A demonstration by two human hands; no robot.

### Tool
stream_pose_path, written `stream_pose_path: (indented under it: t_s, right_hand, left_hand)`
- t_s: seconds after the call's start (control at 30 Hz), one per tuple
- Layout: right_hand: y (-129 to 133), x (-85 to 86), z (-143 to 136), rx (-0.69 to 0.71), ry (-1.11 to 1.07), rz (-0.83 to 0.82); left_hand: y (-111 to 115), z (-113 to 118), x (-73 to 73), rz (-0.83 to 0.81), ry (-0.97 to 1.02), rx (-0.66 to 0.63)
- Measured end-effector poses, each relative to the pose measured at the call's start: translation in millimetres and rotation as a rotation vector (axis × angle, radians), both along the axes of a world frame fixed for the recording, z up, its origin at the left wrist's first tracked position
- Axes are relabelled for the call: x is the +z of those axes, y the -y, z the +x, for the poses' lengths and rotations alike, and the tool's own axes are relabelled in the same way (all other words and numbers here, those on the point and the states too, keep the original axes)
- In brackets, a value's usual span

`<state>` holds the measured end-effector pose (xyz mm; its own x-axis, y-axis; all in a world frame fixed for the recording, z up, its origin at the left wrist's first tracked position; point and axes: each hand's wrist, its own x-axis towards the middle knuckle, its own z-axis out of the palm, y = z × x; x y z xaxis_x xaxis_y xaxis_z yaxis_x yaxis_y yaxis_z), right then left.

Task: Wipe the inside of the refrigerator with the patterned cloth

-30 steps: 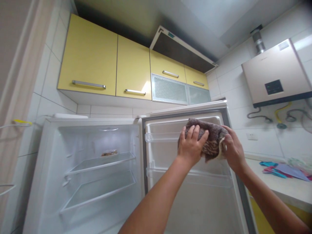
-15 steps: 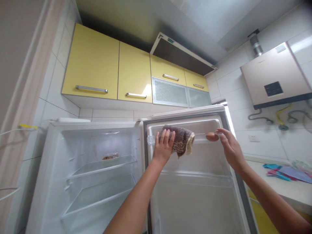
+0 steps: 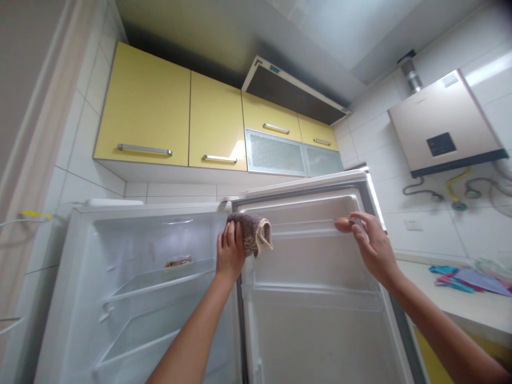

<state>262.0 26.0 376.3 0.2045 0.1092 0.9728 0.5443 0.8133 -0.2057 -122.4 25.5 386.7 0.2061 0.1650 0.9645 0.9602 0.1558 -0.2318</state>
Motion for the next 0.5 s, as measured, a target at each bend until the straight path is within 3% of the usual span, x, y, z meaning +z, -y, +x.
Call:
stream_pose_path:
  t_s: [0.17,0.33,0.5]
  right_hand:
    - [10,2.3,-1,0.070,-0.069,-0.048]
    - [16,2.2,3,0.080,-0.061,-0.064]
    - [12,0.2,2,0.078,-0.054,-0.065]
  left_hand:
    - [-3,16,-2.0,0.044,-0.028,-0.033]
    - [-7,67,-5.6,0.127,-0.265,-0.107]
    - [-13,118,-21.6,0.236,-0.438,-0.215]
